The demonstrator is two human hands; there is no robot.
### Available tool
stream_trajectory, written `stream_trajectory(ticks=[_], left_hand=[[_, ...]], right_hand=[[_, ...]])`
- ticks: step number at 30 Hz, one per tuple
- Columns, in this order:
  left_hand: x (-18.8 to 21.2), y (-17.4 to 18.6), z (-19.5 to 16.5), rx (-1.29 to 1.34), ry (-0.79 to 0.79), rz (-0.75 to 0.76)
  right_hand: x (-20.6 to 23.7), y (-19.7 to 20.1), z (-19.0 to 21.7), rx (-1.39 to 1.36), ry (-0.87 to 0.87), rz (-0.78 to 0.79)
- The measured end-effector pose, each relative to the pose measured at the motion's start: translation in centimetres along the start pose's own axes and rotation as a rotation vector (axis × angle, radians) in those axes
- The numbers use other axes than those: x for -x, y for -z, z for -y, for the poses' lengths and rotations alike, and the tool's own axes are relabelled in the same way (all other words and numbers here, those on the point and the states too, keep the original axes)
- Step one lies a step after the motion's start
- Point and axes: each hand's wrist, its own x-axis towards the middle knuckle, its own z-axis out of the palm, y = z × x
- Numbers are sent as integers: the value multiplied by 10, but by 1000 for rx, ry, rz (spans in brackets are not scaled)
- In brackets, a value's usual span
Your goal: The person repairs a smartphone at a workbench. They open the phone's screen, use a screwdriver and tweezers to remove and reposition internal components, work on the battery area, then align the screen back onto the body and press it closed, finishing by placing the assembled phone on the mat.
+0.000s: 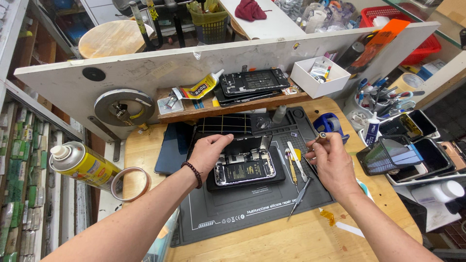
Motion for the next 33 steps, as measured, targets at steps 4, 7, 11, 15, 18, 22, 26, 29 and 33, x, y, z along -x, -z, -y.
stream_trajectory(ticks=[4,7,11,15,18,22,26,29,33], left_hand=[[0,-1,-2,-20,47,-2],[-1,-1,-1,-19,19,-7],[-3,1,-1,29,-59,8],[-4,2,-2,47,-92,25],[-1,1,-3,17,-77,19],[1,0,-6,14,-85,27],[0,-1,-9,7,-85,26],[1,-1,-10,-1,-64,23],[1,-2,-11,18,-52,28]], right_hand=[[-7,-1,-16,-197,-215,-73],[-27,1,-38,-420,-297,-180],[-58,5,-71,-513,-349,-215],[-82,-7,-90,-567,-305,-240],[-93,-17,-99,-522,-317,-257],[-101,-23,-108,-487,-252,-227],[-105,-26,-116,-429,-254,-215],[-106,-28,-116,-418,-283,-220],[-99,-23,-101,-452,-289,-231]])
